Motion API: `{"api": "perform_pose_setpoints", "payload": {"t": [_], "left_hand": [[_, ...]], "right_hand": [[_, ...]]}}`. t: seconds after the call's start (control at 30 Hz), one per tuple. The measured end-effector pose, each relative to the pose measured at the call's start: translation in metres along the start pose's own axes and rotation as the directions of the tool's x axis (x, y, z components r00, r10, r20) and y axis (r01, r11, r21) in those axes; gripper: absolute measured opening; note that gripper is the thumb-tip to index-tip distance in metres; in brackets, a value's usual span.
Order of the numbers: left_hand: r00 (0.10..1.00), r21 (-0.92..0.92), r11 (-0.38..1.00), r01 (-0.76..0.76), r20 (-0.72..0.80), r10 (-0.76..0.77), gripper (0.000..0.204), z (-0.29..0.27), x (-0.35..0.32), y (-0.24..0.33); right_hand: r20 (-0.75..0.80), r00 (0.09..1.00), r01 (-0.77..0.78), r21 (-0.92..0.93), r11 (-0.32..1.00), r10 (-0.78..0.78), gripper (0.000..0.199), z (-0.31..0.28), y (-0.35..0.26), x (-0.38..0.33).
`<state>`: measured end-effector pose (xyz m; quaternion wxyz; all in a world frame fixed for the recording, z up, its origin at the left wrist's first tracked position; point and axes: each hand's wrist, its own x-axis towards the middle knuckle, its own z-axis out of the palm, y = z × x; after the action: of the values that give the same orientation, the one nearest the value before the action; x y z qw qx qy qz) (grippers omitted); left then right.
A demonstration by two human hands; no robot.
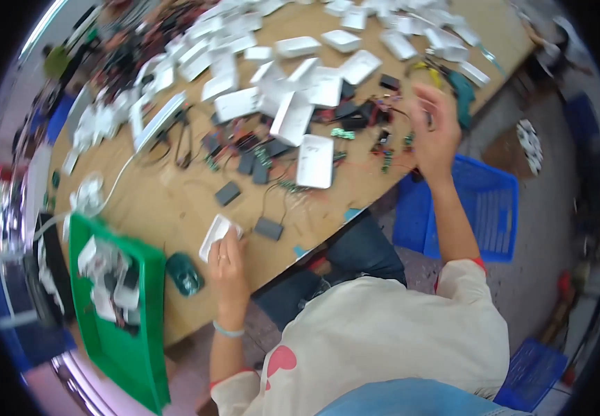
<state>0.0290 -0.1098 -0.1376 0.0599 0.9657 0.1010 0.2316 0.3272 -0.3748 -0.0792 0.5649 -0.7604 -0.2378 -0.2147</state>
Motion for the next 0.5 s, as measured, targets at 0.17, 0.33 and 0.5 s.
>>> {"api": "perform_pose_setpoints", "payload": {"t": [0.17, 0.33, 0.5], "left_hand": [[0.998, -0.031, 0.999, -0.037, 0.044, 0.038, 0.031, 0.015, 0.013, 0.004], [0.993, 0.028, 0.997, -0.074, 0.093, 0.071, 0.03, 0.014, 0.01, -0.005], [0.984, -0.123, 0.991, 0.053, -0.163, -0.073, 0.034, 0.013, 0.011, 0.012]], "right_hand": [[-0.457, 0.839, -0.488, -0.396, 0.778, 0.294, 0.061, -0.121, 0.18, -0.006], [-0.27, 0.727, -0.555, -0.773, 0.309, 0.631, 0.104, -0.136, 0.265, 0.088], [-0.272, 0.853, -0.453, -0.811, 0.371, 0.446, 0.083, -0.191, 0.332, 0.105]]}}
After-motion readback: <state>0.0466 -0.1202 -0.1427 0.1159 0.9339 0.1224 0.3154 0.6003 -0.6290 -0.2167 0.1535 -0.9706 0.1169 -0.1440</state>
